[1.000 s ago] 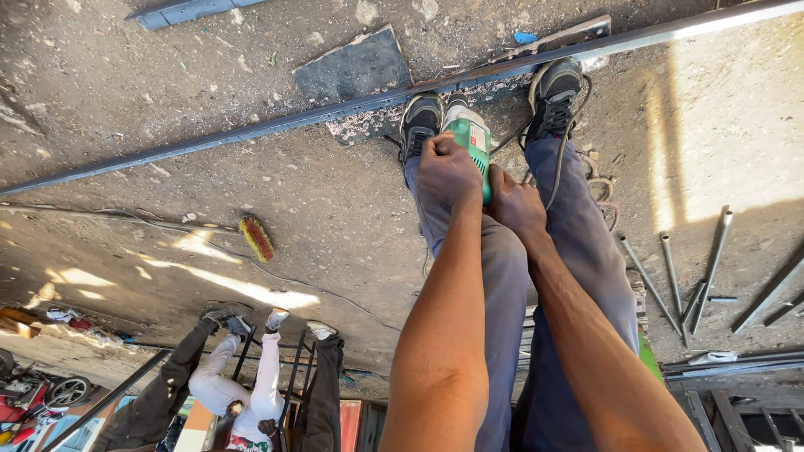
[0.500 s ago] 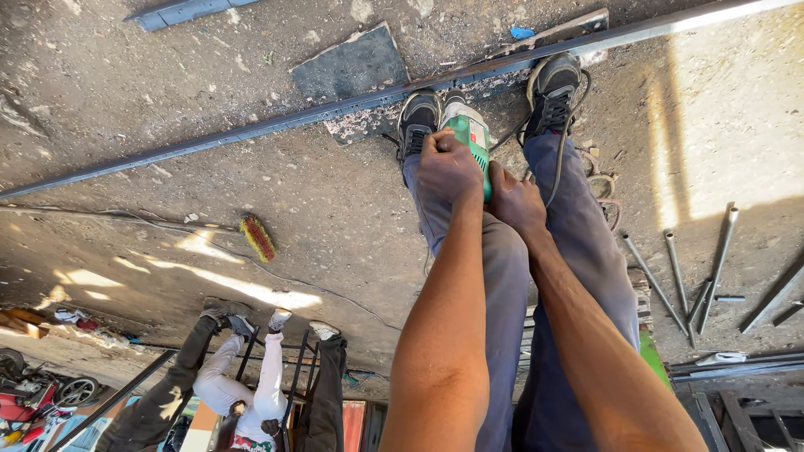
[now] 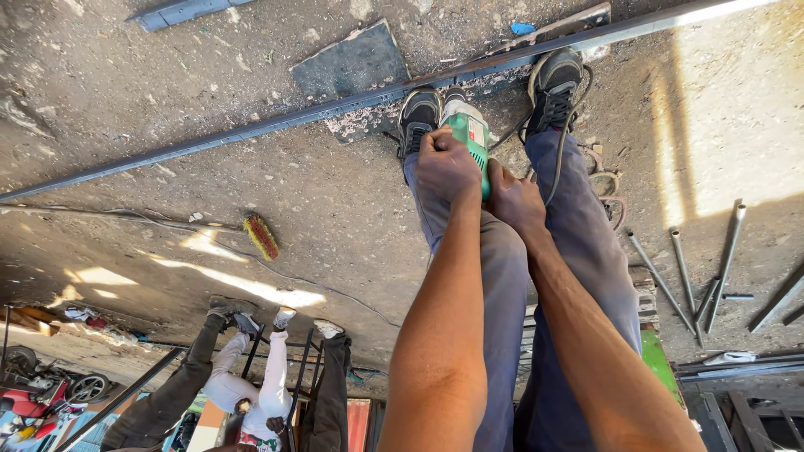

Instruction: Drilling a hole into a metal angle bar using a power drill

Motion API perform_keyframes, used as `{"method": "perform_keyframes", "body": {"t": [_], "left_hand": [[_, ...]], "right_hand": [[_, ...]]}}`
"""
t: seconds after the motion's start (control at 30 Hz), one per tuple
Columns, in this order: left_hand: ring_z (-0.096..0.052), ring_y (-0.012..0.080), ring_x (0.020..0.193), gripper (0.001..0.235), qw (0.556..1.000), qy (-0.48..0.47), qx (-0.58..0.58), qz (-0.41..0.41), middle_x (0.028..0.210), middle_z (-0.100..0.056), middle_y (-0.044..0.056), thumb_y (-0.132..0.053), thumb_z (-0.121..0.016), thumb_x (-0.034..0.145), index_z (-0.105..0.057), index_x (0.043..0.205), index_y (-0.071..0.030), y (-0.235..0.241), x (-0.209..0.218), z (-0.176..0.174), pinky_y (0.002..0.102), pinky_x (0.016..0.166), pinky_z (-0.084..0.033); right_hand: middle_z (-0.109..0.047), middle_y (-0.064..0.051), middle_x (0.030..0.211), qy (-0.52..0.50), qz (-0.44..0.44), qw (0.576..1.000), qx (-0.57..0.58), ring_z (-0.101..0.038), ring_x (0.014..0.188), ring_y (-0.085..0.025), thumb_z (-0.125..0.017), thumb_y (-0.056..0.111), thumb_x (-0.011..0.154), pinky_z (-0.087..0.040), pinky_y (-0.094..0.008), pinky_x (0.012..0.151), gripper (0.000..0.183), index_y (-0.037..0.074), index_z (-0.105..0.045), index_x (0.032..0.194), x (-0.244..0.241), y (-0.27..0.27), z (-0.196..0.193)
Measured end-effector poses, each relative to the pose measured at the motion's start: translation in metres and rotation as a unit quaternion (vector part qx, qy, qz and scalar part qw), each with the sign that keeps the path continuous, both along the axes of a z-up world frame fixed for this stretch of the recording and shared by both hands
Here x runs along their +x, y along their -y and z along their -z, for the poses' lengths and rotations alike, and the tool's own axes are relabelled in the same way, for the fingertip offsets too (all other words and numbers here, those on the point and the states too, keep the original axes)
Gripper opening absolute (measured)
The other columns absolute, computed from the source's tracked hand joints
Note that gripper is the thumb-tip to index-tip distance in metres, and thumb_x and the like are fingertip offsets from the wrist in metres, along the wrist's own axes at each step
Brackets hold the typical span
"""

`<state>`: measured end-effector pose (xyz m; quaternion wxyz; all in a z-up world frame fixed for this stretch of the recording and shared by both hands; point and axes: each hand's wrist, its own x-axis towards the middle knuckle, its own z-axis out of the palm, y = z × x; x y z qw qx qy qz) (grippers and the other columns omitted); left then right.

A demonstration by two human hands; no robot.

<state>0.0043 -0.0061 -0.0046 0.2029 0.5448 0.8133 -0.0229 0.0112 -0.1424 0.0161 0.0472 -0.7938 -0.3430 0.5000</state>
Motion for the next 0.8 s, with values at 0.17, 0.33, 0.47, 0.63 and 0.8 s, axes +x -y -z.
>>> {"method": "perform_keyframes", "body": {"t": [0.17,0.33,0.47,0.63,0.8], "left_hand": [[-0.077,0.0262,0.080,0.023,1.000,0.006,-0.001,-0.004,0.084,-0.078,-0.013,-0.014,-0.053,0.080,-0.069,0.072,-0.029,-0.002,0.000,-0.004,0.043,0.076,-0.063],[-0.077,0.0268,0.083,0.024,1.000,0.022,0.007,-0.014,0.085,-0.079,-0.011,-0.012,-0.052,0.080,-0.069,0.072,-0.026,0.001,-0.002,-0.011,0.045,0.076,-0.063],[-0.077,0.0290,0.086,0.027,0.998,0.059,0.025,-0.018,0.086,-0.080,-0.003,-0.006,-0.050,0.083,-0.068,0.070,-0.021,-0.002,-0.009,-0.025,0.044,0.074,-0.061],[-0.078,0.0277,0.081,0.031,0.997,0.060,0.044,-0.026,0.081,-0.080,-0.002,-0.001,-0.047,0.081,-0.066,0.066,-0.019,0.000,-0.022,-0.026,0.044,0.073,-0.063],[-0.077,0.0267,0.079,0.031,0.999,-0.004,0.042,-0.012,0.079,-0.079,-0.008,-0.004,-0.047,0.081,-0.065,0.064,-0.023,0.003,-0.045,-0.012,0.046,0.073,-0.062]], "right_hand": [[-0.069,-0.014,0.113,0.008,-0.022,1.000,-0.004,-0.070,0.070,-0.053,-0.057,0.028,0.081,-0.058,-0.063,0.065,0.064,0.011,-0.042,0.140,0.003,-0.004,-0.005],[-0.067,-0.018,0.113,0.013,-0.019,0.999,0.026,-0.070,0.071,-0.054,-0.058,0.022,0.079,-0.059,-0.064,0.064,0.064,0.009,-0.042,0.140,-0.001,-0.001,-0.010],[-0.065,-0.015,0.113,-0.011,-0.023,1.000,0.000,-0.071,0.072,-0.053,-0.055,0.028,0.084,-0.060,-0.063,0.069,0.061,0.010,-0.041,0.140,-0.009,-0.001,-0.012],[-0.063,-0.016,0.125,-0.073,-0.028,0.997,-0.027,-0.072,0.080,-0.054,-0.054,0.027,0.083,-0.061,-0.064,0.075,0.064,0.008,-0.037,0.142,-0.006,-0.007,-0.021],[-0.061,-0.020,0.133,-0.144,-0.048,0.987,-0.058,-0.073,0.087,-0.054,-0.051,0.021,0.087,-0.060,-0.064,0.080,0.055,0.004,-0.037,0.137,0.010,-0.037,-0.042]]}}
